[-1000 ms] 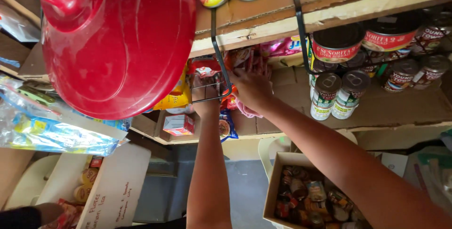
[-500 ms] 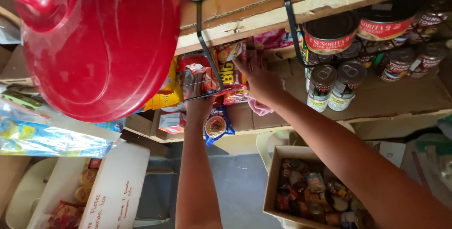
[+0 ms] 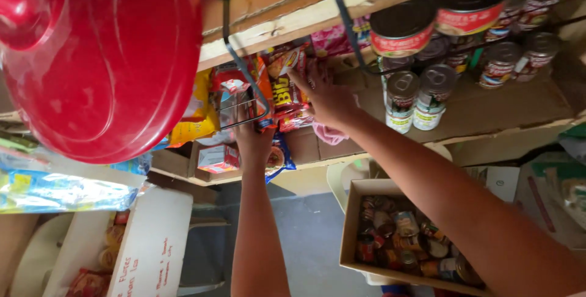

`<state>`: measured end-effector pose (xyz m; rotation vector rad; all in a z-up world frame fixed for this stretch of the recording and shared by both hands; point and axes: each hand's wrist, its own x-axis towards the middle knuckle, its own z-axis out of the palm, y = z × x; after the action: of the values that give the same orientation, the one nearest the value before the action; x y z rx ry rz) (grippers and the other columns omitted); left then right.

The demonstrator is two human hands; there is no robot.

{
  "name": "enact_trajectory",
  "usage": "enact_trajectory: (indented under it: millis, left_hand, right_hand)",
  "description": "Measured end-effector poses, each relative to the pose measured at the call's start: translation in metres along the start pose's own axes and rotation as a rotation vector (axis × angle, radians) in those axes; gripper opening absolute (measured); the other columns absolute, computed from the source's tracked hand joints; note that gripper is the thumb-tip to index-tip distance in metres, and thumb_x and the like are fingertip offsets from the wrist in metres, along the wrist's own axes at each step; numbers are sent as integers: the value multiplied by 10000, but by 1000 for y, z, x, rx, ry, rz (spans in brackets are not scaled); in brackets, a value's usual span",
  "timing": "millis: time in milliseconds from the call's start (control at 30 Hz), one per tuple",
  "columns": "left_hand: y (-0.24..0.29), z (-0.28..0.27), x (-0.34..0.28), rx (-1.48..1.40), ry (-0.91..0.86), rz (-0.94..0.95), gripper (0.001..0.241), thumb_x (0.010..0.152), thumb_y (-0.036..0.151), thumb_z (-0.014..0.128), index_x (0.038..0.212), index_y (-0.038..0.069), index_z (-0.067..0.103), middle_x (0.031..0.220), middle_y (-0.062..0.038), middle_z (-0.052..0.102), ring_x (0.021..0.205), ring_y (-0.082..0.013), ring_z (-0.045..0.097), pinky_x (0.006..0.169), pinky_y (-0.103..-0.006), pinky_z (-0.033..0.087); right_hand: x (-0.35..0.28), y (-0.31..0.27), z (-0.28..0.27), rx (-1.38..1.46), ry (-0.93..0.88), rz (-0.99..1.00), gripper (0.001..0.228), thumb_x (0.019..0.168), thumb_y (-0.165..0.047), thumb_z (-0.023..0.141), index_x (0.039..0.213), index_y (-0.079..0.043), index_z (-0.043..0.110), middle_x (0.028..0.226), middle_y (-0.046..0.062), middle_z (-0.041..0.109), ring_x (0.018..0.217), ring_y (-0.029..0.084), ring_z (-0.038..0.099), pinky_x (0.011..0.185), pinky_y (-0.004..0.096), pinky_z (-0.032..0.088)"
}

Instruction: Removing canned goods from a storage box, wiping them with a cloth, and arranging them on shelves.

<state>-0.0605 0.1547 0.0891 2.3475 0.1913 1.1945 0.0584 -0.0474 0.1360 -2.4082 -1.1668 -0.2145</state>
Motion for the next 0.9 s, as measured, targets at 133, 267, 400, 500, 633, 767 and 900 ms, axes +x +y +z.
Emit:
enact_trajectory:
  millis: [133, 267, 400, 500, 633, 767, 900]
  left_hand:
    - [11, -4, -20, -113, -60, -191, 1021, 730, 130, 890, 1585, 47, 337, 1558, -232, 460, 1393, -407, 511, 1130, -442, 466]
    - [25, -3, -38, -111, -36, -229, 1115, 730, 171, 922, 1604, 39, 242, 1566, -274, 407, 1428, -429, 459, 1167, -458, 412]
    - [34, -6, -54, 7, 45, -187, 1238, 715, 222, 968, 1605, 24, 131, 1579, -312, 338, 1464, -484, 342, 1191, -521, 337]
    - [70, -21, -55, 61, 83, -185, 1233, 746, 273, 970, 1620, 36, 134, 1606, -327, 278, 1487, -519, 268, 1184, -570, 322]
    - [91, -16, -65, 94, 163, -153, 1154, 812, 358, 931, 1631, 52, 178, 1615, -335, 244, 1490, -509, 277, 1180, -578, 353]
    - [126, -2, -90, 198, 262, -53, 953, 889, 356, 871, 1595, 64, 300, 1595, -305, 303, 1491, -479, 299, 1220, -589, 286]
    - [170, 48, -145, -288, 6, -14, 798, 945, 236, 770, 1566, -18, 338, 1560, -300, 433, 1481, -404, 372, 1218, -496, 268]
  right_hand:
    - [-23, -4, -3, 35, 53, 17, 1131, 745, -303, 845, 1603, -252, 109, 1616, 324, 198, 1024, 486, 664, 566, 479, 593]
    - [-47, -6, -7, -25, 56, 111, 1005, 817, -262, 773, 1616, -193, 167, 1593, 271, 306, 842, 452, 701, 583, 516, 573]
    - [-77, -15, -22, 18, 106, 111, 747, 870, -235, 696, 1528, -117, 361, 1493, 225, 451, 768, 402, 708, 594, 525, 568]
    - [-102, -11, -19, 29, 165, 50, 521, 900, -251, 680, 1379, -105, 536, 1285, 162, 609, 808, 350, 721, 639, 516, 569]
    - [-152, -12, -45, 41, 99, 67, 383, 926, -277, 668, 1288, -152, 651, 1066, 123, 702, 806, 315, 722, 644, 487, 574]
    - [-211, 15, -49, 235, 49, 179, 298, 923, -316, 687, 1157, -137, 733, 962, 101, 758, 755, 253, 740, 649, 417, 586]
    - [-253, 63, -56, 484, 198, 405, 278, 928, -322, 722, 1050, -76, 764, 883, 100, 768, 732, 194, 743, 672, 351, 571]
